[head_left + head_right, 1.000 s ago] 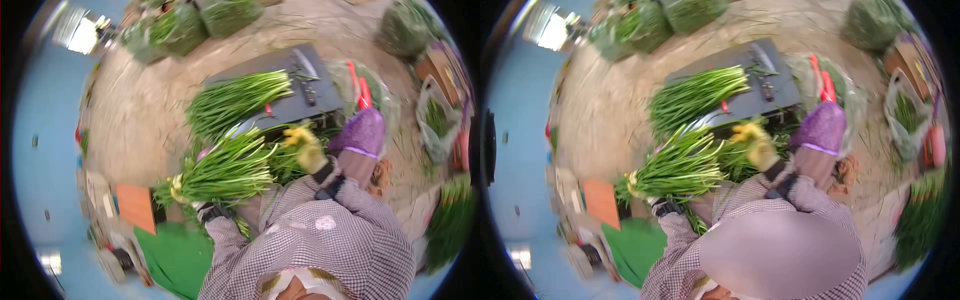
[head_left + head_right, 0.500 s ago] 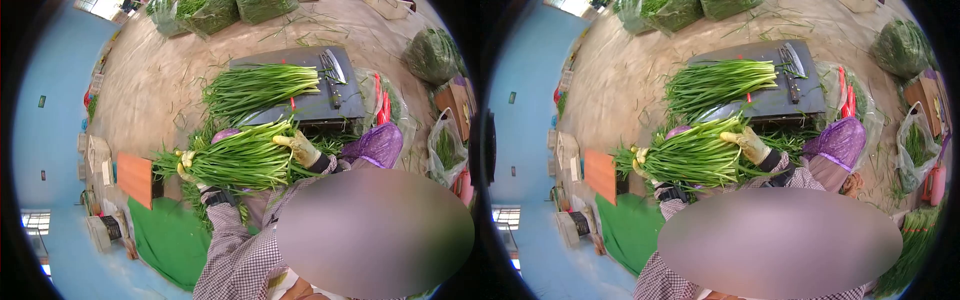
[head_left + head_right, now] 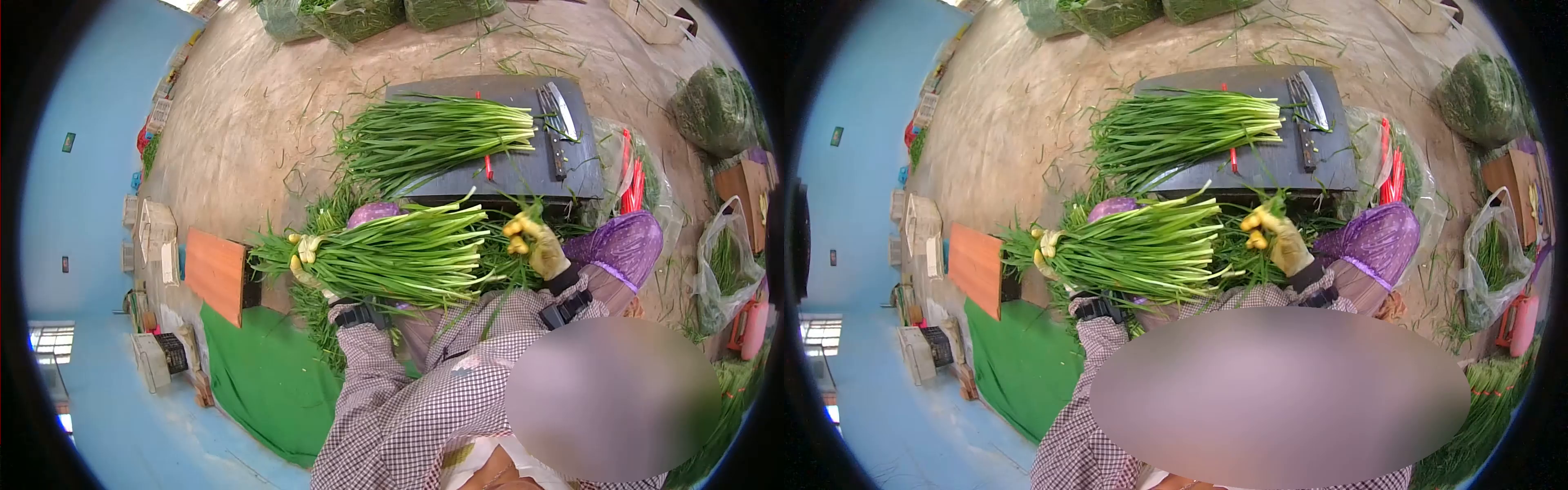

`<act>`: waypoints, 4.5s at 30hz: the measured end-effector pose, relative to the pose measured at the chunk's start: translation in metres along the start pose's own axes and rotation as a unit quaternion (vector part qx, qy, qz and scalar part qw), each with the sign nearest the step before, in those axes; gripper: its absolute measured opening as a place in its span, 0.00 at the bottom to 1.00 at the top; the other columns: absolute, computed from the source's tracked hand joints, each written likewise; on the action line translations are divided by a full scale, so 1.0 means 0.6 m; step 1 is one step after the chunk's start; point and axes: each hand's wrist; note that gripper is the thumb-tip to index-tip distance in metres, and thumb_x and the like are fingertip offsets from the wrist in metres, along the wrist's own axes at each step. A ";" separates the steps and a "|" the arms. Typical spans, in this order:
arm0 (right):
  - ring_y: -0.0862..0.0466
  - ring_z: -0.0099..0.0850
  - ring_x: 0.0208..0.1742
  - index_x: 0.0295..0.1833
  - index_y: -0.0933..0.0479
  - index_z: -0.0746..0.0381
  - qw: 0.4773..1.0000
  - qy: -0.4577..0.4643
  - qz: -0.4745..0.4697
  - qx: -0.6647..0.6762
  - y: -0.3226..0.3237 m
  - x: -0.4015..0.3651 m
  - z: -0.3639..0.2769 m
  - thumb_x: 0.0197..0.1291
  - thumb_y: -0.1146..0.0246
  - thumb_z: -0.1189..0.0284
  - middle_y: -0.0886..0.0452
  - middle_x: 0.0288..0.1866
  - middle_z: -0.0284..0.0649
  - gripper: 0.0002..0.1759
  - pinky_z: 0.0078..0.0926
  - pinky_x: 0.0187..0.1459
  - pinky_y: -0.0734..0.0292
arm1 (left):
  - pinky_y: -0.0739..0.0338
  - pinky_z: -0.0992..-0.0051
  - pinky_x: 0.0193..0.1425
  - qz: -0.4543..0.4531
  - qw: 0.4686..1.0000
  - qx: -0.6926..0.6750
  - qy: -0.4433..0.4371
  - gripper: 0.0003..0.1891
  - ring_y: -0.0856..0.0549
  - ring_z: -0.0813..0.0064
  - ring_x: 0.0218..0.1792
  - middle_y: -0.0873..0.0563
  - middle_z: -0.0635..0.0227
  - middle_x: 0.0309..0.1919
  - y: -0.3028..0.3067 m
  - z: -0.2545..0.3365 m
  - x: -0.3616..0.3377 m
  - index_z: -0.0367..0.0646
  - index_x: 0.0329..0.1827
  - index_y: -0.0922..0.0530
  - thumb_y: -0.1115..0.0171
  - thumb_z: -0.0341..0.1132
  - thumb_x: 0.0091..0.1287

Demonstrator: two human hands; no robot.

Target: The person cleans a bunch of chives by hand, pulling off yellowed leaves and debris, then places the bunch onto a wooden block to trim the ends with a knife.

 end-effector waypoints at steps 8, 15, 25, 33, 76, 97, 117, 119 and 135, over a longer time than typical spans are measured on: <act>0.17 0.30 0.57 0.62 0.23 0.65 0.995 -0.072 -0.065 -0.020 -0.141 0.054 0.022 0.67 0.34 0.65 0.15 0.56 0.41 0.22 0.31 0.59 0.21 | 0.24 0.75 0.52 0.003 0.999 0.047 0.008 0.18 0.25 0.80 0.29 0.28 0.76 0.27 -0.021 -0.017 0.009 0.39 0.58 0.27 0.38 0.29 0.65; 0.18 0.27 0.41 0.45 0.22 0.61 0.982 0.045 0.066 0.171 -0.088 0.021 0.011 0.68 0.42 0.70 0.15 0.46 0.39 0.07 0.34 0.52 0.19 | 0.25 0.74 0.50 0.001 1.000 0.020 -0.006 0.18 0.26 0.79 0.29 0.28 0.75 0.27 -0.014 0.008 0.004 0.37 0.57 0.27 0.39 0.27 0.65; 0.30 0.17 0.23 0.65 0.27 0.63 0.996 -0.079 -0.035 -0.037 -0.187 0.000 -0.018 0.73 0.39 0.60 0.23 0.33 0.33 0.23 0.21 0.31 0.26 | 0.26 0.75 0.47 -0.045 0.995 0.087 -0.001 0.16 0.26 0.81 0.28 0.28 0.76 0.26 -0.065 -0.034 0.011 0.39 0.55 0.27 0.38 0.28 0.65; 0.38 0.13 0.23 0.67 0.27 0.63 0.991 0.076 0.079 0.081 -0.171 0.017 0.046 0.75 0.42 0.57 0.35 0.28 0.24 0.25 0.16 0.34 0.33 | 0.28 0.75 0.42 -0.063 0.992 0.111 -0.021 0.18 0.28 0.80 0.27 0.29 0.76 0.26 -0.065 -0.013 0.012 0.38 0.54 0.28 0.35 0.28 0.62; 0.19 0.26 0.51 0.58 0.23 0.64 0.907 0.123 -0.024 -0.401 -0.166 0.040 0.039 0.65 0.31 0.72 0.18 0.52 0.35 0.18 0.25 0.55 0.22 | 0.27 0.76 0.41 -0.200 0.970 0.127 0.060 0.15 0.23 0.81 0.25 0.25 0.77 0.24 -0.088 0.012 0.018 0.42 0.53 0.27 0.38 0.29 0.64; 0.23 0.21 0.43 0.63 0.27 0.59 0.878 0.156 0.011 -0.452 -0.013 0.034 -0.008 0.65 0.41 0.79 0.23 0.45 0.30 0.21 0.19 0.47 0.25 | 0.24 0.78 0.51 -0.132 0.990 -0.037 -0.031 0.17 0.24 0.80 0.28 0.26 0.76 0.27 -0.013 0.067 -0.011 0.39 0.58 0.28 0.38 0.29 0.68; 0.16 0.41 0.54 0.57 0.24 0.63 0.793 0.087 -0.074 -0.599 -0.072 0.130 0.005 0.63 0.31 0.56 0.15 0.51 0.48 0.25 0.33 0.57 0.23 | 0.23 0.74 0.57 -0.039 0.996 0.034 -0.074 0.18 0.22 0.76 0.36 0.25 0.71 0.33 0.006 0.066 -0.021 0.35 0.61 0.29 0.40 0.28 0.69; 0.17 0.44 0.58 0.62 0.25 0.62 0.572 -0.126 -0.041 -0.809 -0.038 0.090 -0.007 0.61 0.32 0.48 0.15 0.54 0.49 0.34 0.35 0.59 0.23 | 0.23 0.73 0.58 -0.020 0.995 0.055 -0.077 0.19 0.21 0.76 0.38 0.24 0.71 0.34 0.023 0.080 -0.027 0.36 0.62 0.29 0.41 0.28 0.69; 0.16 0.27 0.46 0.51 0.19 0.64 0.989 -0.088 -0.042 -0.115 -0.177 0.095 0.057 0.69 0.36 0.69 0.14 0.42 0.37 0.11 0.28 0.55 0.22 | 0.24 0.74 0.50 0.036 0.995 0.075 -0.054 0.18 0.26 0.76 0.30 0.28 0.72 0.29 -0.012 0.072 -0.012 0.34 0.58 0.28 0.42 0.27 0.65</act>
Point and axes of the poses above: each hand's wrist, its own x-axis towards the middle knuckle, its own y-axis out of the back of the hand, z = x × y
